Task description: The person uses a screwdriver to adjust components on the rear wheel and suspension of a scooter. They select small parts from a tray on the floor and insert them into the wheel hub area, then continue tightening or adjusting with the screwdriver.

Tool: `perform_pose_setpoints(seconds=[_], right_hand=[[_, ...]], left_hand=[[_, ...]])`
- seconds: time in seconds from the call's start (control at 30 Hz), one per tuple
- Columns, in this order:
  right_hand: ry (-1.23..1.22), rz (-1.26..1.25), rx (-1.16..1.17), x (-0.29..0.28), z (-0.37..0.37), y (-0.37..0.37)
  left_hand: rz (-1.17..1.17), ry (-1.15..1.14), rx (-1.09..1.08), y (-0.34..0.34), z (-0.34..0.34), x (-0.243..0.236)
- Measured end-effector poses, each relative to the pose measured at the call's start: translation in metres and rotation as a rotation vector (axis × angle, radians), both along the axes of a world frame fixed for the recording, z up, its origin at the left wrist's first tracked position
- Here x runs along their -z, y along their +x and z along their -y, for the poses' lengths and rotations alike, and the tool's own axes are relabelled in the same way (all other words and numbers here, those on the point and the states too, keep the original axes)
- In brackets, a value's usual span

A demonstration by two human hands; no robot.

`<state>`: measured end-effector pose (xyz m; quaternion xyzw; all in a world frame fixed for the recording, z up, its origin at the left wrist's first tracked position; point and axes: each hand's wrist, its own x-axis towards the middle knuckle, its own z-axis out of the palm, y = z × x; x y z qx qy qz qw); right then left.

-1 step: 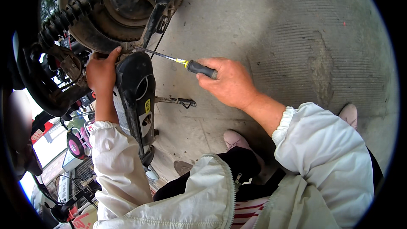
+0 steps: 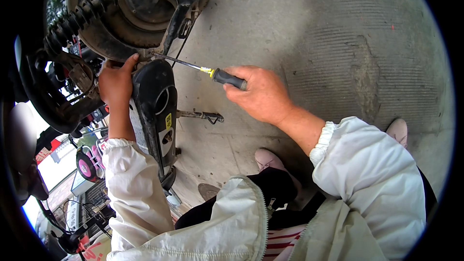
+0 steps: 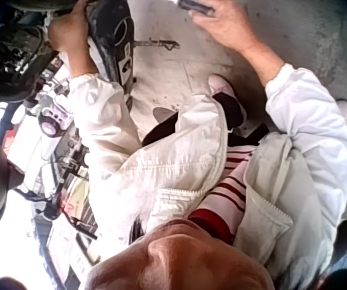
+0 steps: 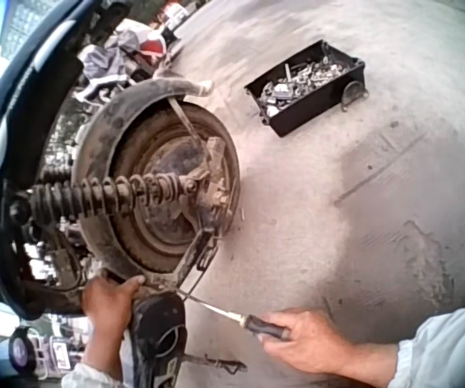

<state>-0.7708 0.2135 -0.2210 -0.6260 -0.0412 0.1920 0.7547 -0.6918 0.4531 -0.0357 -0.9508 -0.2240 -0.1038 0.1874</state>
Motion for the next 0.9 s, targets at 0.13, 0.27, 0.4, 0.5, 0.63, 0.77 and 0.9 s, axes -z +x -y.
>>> perform_pose_setpoints(seconds=[0.13, 0.27, 0.4, 0.5, 0.63, 0.77, 0.9], right_hand=[[0.0, -0.004, -0.002, -0.001, -0.003, 0.001], [-0.007, -0.002, -0.035, -0.005, -0.002, 0.001], [-0.03, -0.038, -0.097, -0.01, 0.002, 0.005], [-0.021, -0.057, -0.095, -0.012, 0.0, 0.004], [-0.031, -0.103, -0.14, -0.025, 0.003, 0.005], [-0.164, 0.088, -0.033, -0.031, 0.001, -0.006], [-0.311, 0.176, -0.02, -0.048, -0.008, -0.022]], left_hand=[[0.011, 0.023, 0.019, -0.001, -0.005, 0.001], [0.009, 0.013, 0.016, -0.003, -0.001, -0.003], [0.013, 0.005, 0.027, -0.001, 0.001, 0.001], [0.007, 0.027, 0.015, -0.001, -0.002, 0.0], [0.017, 0.028, 0.027, -0.002, -0.007, 0.001], [0.022, 0.023, 0.035, -0.001, 0.0, 0.001], [0.02, 0.018, 0.022, -0.003, -0.001, 0.001]])
